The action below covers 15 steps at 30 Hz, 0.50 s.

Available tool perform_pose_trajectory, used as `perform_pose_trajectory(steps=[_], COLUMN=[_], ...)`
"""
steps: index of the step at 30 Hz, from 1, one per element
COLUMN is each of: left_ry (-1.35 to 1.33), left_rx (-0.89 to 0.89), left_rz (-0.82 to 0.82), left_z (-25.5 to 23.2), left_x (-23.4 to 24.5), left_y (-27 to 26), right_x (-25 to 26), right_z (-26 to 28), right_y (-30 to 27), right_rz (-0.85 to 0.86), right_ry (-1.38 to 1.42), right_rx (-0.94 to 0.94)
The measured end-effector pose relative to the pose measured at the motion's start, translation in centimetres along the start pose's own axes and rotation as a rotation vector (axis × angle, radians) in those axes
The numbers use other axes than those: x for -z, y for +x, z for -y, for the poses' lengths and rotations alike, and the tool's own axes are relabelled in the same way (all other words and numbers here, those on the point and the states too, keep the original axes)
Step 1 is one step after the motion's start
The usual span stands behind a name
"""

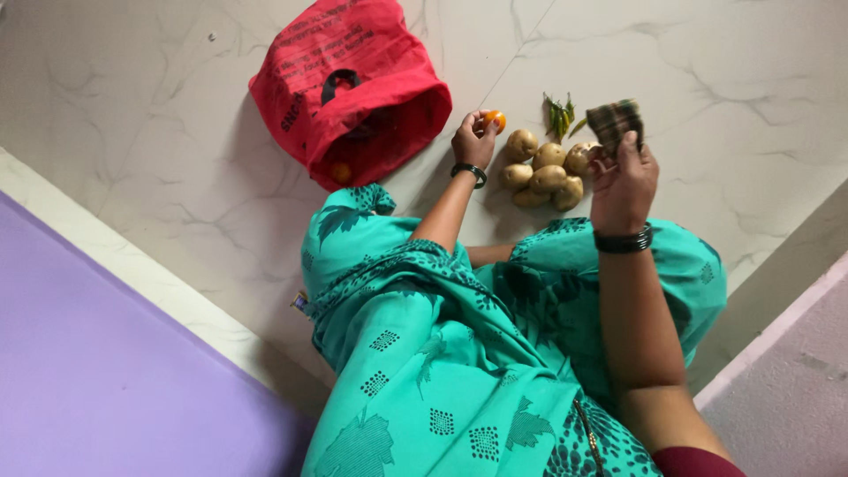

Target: The person sits on the floor and peels an onion, a tomato, and a lemon using a small knife. They retrieve the vegetables from a red bag and place the peeled items on the floor next to a pile of potatoes.

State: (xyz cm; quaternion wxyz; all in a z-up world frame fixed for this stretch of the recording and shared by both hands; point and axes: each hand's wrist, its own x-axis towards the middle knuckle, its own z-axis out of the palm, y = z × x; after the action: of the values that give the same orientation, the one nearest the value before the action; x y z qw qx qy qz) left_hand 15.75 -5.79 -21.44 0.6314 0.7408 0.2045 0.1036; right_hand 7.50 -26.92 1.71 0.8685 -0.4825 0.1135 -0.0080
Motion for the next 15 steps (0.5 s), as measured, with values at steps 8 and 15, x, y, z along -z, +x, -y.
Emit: perform_pose_trajectory(steps=[8,15], left_ry=[0.189,0.23], left_rx=[-0.207,-0.215], left_rz=[-0.219,-0.175], left_z=[1.4,1.5], left_x=[-0.8,-0.8], left_y=[1.8,1.1], right_x=[-1.0,-1.8], right_z=[0.4,0.4], right_y=[0.2,-0.1], right_rz=[0.021,0.036], right_ry=[-0.012,-0.064], right_rx=[-0.041,-0.044])
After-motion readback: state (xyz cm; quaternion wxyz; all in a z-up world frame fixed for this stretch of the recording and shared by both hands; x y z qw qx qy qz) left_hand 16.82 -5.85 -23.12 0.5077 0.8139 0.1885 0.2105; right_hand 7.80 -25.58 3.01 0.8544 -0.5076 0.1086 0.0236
